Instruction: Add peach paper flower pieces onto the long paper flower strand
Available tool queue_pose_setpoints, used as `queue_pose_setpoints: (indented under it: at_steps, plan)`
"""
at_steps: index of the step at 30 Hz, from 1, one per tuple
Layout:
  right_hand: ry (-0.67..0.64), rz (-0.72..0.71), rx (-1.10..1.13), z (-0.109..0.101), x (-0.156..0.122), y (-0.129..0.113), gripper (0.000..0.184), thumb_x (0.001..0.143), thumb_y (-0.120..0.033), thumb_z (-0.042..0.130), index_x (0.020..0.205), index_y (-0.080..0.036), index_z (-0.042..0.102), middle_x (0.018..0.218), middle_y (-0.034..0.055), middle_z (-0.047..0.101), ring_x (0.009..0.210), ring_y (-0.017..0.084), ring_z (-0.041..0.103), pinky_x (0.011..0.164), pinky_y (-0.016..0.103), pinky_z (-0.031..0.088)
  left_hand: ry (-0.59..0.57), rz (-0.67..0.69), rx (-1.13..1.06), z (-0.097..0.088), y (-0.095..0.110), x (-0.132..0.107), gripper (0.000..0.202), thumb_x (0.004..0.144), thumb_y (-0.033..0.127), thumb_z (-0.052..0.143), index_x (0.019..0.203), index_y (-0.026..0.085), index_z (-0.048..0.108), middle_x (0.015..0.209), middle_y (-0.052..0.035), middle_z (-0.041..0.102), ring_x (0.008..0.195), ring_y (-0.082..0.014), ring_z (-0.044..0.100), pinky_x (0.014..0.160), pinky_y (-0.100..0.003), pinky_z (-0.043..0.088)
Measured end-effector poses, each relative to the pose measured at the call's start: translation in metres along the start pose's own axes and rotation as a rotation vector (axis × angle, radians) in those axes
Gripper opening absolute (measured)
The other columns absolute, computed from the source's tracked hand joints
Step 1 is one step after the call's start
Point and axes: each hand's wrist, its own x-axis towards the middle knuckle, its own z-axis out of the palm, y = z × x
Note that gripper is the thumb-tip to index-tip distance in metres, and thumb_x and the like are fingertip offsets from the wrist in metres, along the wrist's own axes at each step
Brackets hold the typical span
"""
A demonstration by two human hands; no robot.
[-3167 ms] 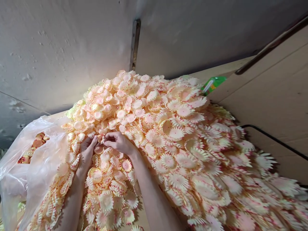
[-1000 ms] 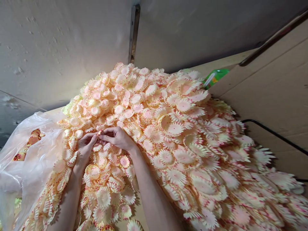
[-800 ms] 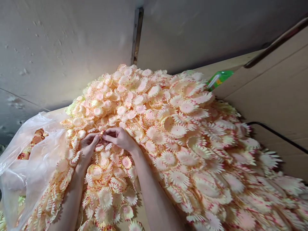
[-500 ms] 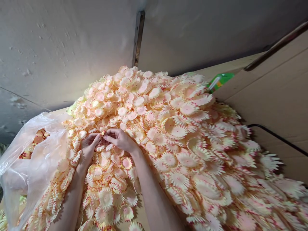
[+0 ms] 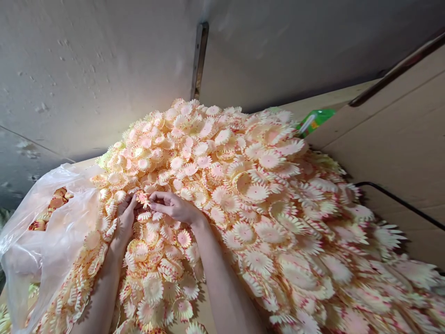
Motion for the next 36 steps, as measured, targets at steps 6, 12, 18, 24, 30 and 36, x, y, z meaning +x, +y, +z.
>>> queue_pose_setpoints:
  at_steps: [6,12,18,24,30,36]
  plan:
    - [0.071,-0.024,0.023,0.0019,0.0034,0.0007,0.023,0.085,-0.039,0.066,0.087,-0.016,0.063,0.085,0.0021,0.061,0.082,0.014,0.059,0.079,0.029,0.048,-0.062,-0.031,-0.048,0.0022,0.0035,-0.0012,0.035,0.074,0.043,0.072,0.097,0.018,0.062,0.085,-0.0048,0.073,0.076,-0.0197,0.072,0.068,-0.028,0.060]
    - [0.106,-0.017,0.041,0.0021,0.0052,0.0025,0.025,0.084,-0.040,0.068,0.085,-0.015,0.066,0.083,0.0035,0.065,0.082,0.015,0.062,0.080,0.031,0.052,-0.098,0.126,-0.002,-0.0004,0.0037,-0.0013,0.020,0.075,0.027,0.070,0.087,0.021,0.055,0.078,0.0039,0.065,0.064,-0.0100,0.065,0.064,-0.023,0.058]
    - [0.094,-0.034,0.098,0.0015,0.0060,0.0043,0.024,0.084,-0.039,0.068,0.092,-0.016,0.066,0.083,0.0029,0.066,0.082,0.015,0.065,0.079,0.032,0.055,-0.086,0.031,0.026,-0.0021,0.0029,-0.0002,0.019,0.074,0.033,0.068,0.080,0.016,0.069,0.074,0.0003,0.066,0.064,-0.0118,0.064,0.062,-0.023,0.056]
    - [0.076,-0.041,0.097,0.0005,0.0054,0.0061,0.022,0.085,-0.037,0.067,0.092,-0.016,0.068,0.087,0.0031,0.067,0.084,0.016,0.066,0.081,0.032,0.056,-0.043,0.089,0.129,0.0028,0.0027,-0.0012,0.024,0.063,0.035,0.082,0.067,0.014,0.070,0.064,-0.0003,0.068,0.061,-0.0118,0.064,0.066,-0.025,0.058]
    - [0.073,-0.016,0.061,0.0002,0.0038,0.0009,0.024,0.086,-0.037,0.066,0.095,-0.015,0.070,0.088,0.0044,0.067,0.086,0.016,0.065,0.081,0.032,0.056,-0.047,0.082,0.098,0.0008,-0.0009,-0.0002,0.025,0.064,0.036,0.081,0.072,0.015,0.071,0.070,-0.0019,0.072,0.065,-0.0143,0.068,0.069,-0.029,0.060]
    - [0.093,-0.013,0.039,-0.0004,0.0034,0.0048,0.026,0.084,-0.037,0.067,0.097,-0.014,0.070,0.089,0.0049,0.069,0.086,0.017,0.066,0.082,0.033,0.055,-0.036,0.085,0.081,0.0038,0.0025,-0.0015,0.027,0.061,0.037,0.083,0.069,0.015,0.070,0.068,-0.0016,0.072,0.062,-0.0136,0.067,0.066,-0.028,0.060]
